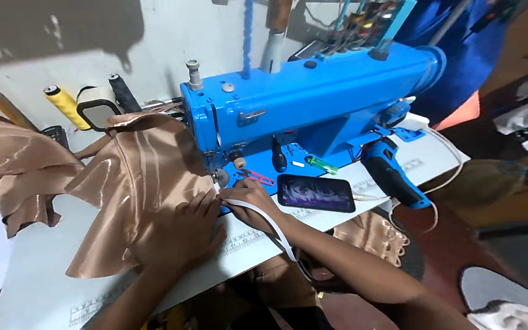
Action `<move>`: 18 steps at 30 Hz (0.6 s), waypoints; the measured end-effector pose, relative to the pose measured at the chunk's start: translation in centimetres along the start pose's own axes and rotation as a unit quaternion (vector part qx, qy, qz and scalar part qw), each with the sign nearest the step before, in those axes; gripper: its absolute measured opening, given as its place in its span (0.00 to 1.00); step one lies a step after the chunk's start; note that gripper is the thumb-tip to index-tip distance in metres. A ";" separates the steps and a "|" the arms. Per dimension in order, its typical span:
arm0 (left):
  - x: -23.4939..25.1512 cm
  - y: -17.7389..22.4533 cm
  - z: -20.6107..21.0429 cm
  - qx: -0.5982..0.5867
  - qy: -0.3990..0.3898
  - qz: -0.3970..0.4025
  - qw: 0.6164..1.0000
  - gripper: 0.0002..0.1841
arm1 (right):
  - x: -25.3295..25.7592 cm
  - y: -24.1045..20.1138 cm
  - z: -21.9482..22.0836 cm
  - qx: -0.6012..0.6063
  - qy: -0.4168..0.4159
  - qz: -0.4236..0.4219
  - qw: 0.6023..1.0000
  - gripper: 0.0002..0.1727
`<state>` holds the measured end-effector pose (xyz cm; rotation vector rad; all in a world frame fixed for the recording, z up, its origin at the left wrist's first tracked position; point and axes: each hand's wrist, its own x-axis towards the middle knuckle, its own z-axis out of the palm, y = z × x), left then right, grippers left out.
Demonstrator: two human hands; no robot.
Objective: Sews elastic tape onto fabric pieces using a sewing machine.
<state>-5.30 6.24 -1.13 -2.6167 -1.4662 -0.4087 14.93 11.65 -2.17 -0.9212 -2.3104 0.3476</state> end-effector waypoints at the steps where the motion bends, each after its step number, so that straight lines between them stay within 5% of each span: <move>1: 0.1 0.1 0.1 0.001 0.005 -0.003 1.000 0.31 | 0.1 0.1 0.1 0.001 0.002 -0.002 1.000 0.15; 6: 1.4 -1.6 -2.2 -0.099 -0.096 -0.012 0.990 0.26 | 0.1 0.5 0.4 0.002 0.000 -0.003 1.000 0.16; 10: 1.5 -4.1 -1.7 -0.166 -0.041 0.043 0.984 0.23 | -0.2 0.7 0.4 -0.008 -0.002 -0.020 1.000 0.16; 18: 1.2 -4.1 -1.2 -0.083 -0.022 0.108 0.990 0.26 | -0.4 0.4 0.3 0.008 0.028 0.002 1.000 0.13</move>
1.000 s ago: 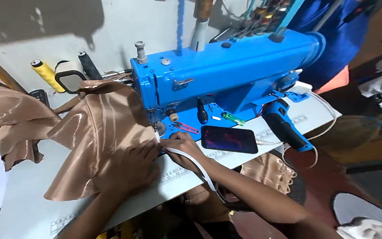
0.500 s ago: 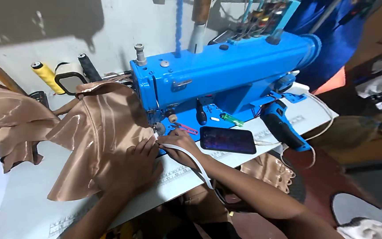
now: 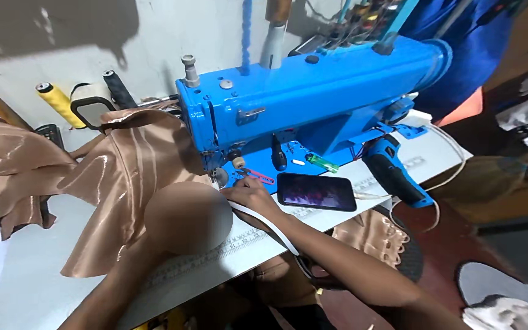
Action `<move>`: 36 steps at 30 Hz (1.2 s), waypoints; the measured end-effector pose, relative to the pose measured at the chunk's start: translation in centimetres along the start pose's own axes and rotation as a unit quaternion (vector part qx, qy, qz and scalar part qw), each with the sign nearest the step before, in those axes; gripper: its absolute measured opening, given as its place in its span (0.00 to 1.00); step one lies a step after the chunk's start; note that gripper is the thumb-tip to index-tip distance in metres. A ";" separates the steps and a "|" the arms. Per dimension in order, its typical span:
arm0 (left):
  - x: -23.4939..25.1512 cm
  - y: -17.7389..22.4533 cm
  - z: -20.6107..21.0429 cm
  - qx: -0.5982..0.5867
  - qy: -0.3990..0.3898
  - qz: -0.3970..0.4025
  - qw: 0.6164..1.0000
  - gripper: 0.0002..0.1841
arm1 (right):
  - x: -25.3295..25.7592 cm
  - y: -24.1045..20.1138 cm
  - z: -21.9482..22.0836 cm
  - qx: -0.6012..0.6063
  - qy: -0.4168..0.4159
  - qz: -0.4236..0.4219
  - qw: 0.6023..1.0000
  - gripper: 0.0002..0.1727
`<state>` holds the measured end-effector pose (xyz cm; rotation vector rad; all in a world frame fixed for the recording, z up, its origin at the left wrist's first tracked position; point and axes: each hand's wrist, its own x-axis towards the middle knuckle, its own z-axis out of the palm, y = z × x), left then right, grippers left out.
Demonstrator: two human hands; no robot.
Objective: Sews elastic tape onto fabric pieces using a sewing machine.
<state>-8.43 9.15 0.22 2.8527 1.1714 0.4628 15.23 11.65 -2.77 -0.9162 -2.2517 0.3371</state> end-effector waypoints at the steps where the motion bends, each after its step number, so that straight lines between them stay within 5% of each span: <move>1: -0.1 0.0 0.2 0.006 0.002 0.000 1.000 0.27 | -0.1 0.0 0.1 -0.016 0.004 -0.010 1.000 0.12; 20: 0.6 0.9 1.2 0.072 0.030 -0.045 0.996 0.27 | 1.5 0.8 -0.4 -0.107 -0.051 -0.052 0.992 0.12; 36: 0.3 -0.7 0.3 -0.062 0.035 -0.012 0.997 0.26 | 0.9 1.4 0.5 -0.030 0.005 -0.047 0.998 0.12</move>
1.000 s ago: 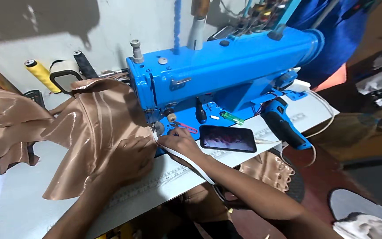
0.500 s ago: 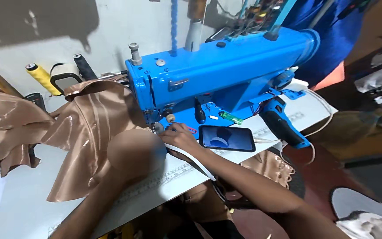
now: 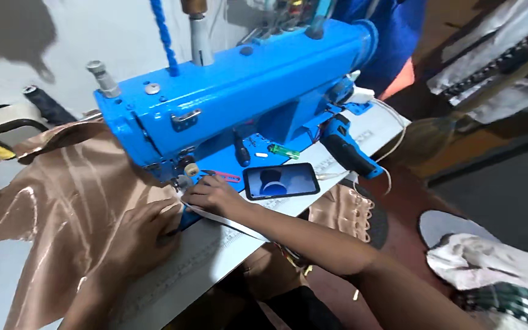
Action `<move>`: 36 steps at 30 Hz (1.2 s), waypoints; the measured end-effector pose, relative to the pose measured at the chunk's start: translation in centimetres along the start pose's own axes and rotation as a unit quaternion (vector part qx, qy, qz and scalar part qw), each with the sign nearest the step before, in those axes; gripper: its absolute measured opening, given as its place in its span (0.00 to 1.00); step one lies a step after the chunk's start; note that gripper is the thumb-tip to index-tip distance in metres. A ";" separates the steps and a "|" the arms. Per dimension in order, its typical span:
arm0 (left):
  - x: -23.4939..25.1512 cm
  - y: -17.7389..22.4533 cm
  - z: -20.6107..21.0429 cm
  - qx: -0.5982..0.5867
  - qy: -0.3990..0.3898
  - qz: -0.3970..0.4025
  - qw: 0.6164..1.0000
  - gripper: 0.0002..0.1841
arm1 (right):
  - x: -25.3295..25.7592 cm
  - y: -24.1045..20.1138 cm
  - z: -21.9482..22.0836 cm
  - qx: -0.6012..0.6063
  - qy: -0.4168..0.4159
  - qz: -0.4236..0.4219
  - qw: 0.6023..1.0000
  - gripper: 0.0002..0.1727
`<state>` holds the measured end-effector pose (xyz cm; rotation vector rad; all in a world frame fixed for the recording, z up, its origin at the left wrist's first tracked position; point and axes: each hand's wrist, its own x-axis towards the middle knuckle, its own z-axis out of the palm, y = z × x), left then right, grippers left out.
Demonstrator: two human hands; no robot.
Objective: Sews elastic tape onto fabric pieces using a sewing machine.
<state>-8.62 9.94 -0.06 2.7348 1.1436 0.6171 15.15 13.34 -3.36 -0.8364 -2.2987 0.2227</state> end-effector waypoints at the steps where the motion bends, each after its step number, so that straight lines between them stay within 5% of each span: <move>1: 0.0 0.1 0.2 0.006 0.007 -0.004 1.000 0.24 | 0.1 0.1 0.0 0.011 0.006 0.002 1.000 0.12; 16: 0.5 2.7 1.8 0.084 0.124 -0.093 0.984 0.17 | 0.5 0.2 0.2 0.032 0.017 0.013 0.999 0.11; 27: 1.1 4.2 1.9 0.078 0.085 -0.194 0.974 0.17 | 0.7 0.4 0.6 0.035 -0.005 0.021 0.999 0.11; 36: 1.5 5.2 2.3 0.148 0.097 -0.187 0.966 0.14 | 0.9 0.3 0.5 0.040 -0.009 0.018 0.999 0.14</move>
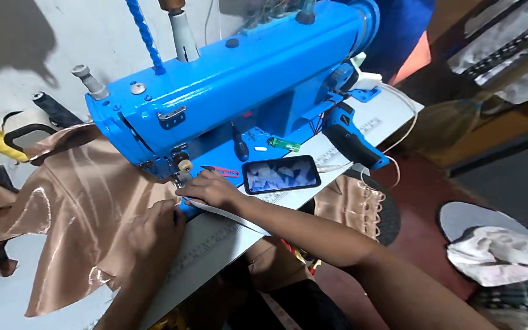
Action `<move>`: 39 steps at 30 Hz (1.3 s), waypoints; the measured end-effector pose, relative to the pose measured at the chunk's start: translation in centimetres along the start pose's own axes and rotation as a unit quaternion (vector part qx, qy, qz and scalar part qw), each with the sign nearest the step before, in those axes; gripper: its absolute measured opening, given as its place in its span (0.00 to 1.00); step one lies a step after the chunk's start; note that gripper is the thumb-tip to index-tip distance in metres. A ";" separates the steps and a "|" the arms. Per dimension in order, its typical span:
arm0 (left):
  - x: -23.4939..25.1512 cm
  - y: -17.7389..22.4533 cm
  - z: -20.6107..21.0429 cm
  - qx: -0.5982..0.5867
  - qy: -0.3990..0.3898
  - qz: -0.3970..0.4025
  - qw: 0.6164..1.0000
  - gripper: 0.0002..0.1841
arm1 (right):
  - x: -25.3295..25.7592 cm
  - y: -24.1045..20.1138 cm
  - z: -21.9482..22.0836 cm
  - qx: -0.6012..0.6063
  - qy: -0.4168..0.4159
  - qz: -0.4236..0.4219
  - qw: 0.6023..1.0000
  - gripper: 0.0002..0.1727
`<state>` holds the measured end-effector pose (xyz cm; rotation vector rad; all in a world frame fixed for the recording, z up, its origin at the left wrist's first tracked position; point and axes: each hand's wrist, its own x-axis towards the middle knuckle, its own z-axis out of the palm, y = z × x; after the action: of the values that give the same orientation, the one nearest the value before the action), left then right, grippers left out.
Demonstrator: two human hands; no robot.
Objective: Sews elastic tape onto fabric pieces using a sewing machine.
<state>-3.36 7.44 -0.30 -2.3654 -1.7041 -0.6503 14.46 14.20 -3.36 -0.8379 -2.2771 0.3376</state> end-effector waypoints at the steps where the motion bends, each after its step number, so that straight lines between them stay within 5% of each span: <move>1: 0.0 0.1 -0.1 0.005 0.004 0.003 1.000 0.14 | 0.1 -0.1 0.0 -0.004 -0.004 -0.001 1.000 0.14; 7: 0.4 -0.2 -0.4 -0.033 -0.011 -0.014 0.999 0.13 | 1.5 -0.5 -0.3 -0.017 -0.063 -0.007 0.998 0.14; 17: 0.1 -0.2 -0.4 -0.100 0.010 -0.067 0.993 0.11 | 1.5 0.1 1.6 -0.004 0.034 -0.040 0.999 0.10; 39: -0.2 -1.0 -0.8 -0.130 -0.013 -0.085 0.988 0.14 | 1.8 -0.6 0.7 0.022 -0.012 -0.004 1.000 0.10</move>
<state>-4.51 7.32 0.23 -2.4196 -1.9569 -0.9254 12.71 14.91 -2.71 -0.8071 -2.2871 0.3941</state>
